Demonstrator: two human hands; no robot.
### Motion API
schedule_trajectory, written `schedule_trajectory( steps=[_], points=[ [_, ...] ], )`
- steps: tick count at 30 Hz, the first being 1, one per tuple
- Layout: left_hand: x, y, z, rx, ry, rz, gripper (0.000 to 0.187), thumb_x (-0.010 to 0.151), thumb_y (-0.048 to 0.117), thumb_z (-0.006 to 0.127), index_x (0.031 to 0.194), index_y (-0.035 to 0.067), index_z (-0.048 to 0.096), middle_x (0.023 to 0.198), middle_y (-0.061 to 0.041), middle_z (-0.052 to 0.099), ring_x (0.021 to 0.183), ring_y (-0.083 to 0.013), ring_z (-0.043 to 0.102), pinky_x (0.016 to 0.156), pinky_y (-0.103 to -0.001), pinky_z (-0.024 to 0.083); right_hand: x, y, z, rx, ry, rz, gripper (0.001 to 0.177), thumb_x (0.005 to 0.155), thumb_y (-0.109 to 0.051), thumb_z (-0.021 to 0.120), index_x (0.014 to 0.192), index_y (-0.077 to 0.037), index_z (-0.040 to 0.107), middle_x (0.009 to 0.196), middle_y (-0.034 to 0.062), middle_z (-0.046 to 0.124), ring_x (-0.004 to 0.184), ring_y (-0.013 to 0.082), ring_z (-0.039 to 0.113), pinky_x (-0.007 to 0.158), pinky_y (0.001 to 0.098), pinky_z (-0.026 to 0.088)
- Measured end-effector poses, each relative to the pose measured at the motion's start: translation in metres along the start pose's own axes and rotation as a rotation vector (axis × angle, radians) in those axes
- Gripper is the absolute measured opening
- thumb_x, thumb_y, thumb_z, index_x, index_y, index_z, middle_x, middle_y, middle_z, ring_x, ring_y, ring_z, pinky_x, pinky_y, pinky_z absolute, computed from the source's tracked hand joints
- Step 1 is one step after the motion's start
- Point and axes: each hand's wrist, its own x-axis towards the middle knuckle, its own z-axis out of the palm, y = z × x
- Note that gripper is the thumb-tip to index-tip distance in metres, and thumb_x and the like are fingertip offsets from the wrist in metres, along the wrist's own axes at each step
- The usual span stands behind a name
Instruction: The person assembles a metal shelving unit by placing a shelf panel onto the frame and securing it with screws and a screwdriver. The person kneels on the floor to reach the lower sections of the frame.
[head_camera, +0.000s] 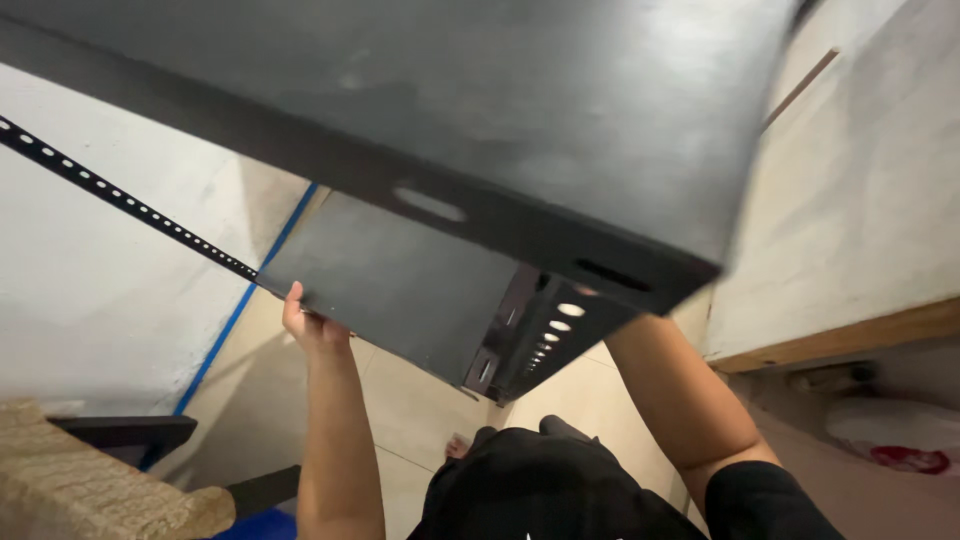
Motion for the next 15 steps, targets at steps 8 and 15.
schedule_trajectory(
  steps=[8,15],
  points=[
    [-0.004,-0.001,0.071,-0.044,-0.07,0.087,0.043,0.096,0.023,0.055,0.131,-0.003,0.055,0.127,-0.016,0.064,0.116,-0.032,0.066,0.101,-0.043,0.057,-0.001,-0.041,0.017,0.163,-0.149,0.002,0.038,0.104,-0.026,0.059,0.131,0.002,0.059,0.12,0.0142,0.07,0.106,0.0221,0.071,0.093,0.037,0.061],
    [0.022,0.026,0.094,-0.002,-0.237,0.082,0.034,0.095,0.016,0.056,0.121,-0.006,0.058,0.116,-0.016,0.066,0.11,-0.0293,0.066,0.1,-0.039,0.056,0.006,-0.043,0.011,0.216,-0.094,0.045,0.016,0.103,-0.018,0.06,0.103,-0.004,0.067,0.085,0.0064,0.071,0.066,0.0147,0.066,0.051,0.027,0.047]
  ],
)
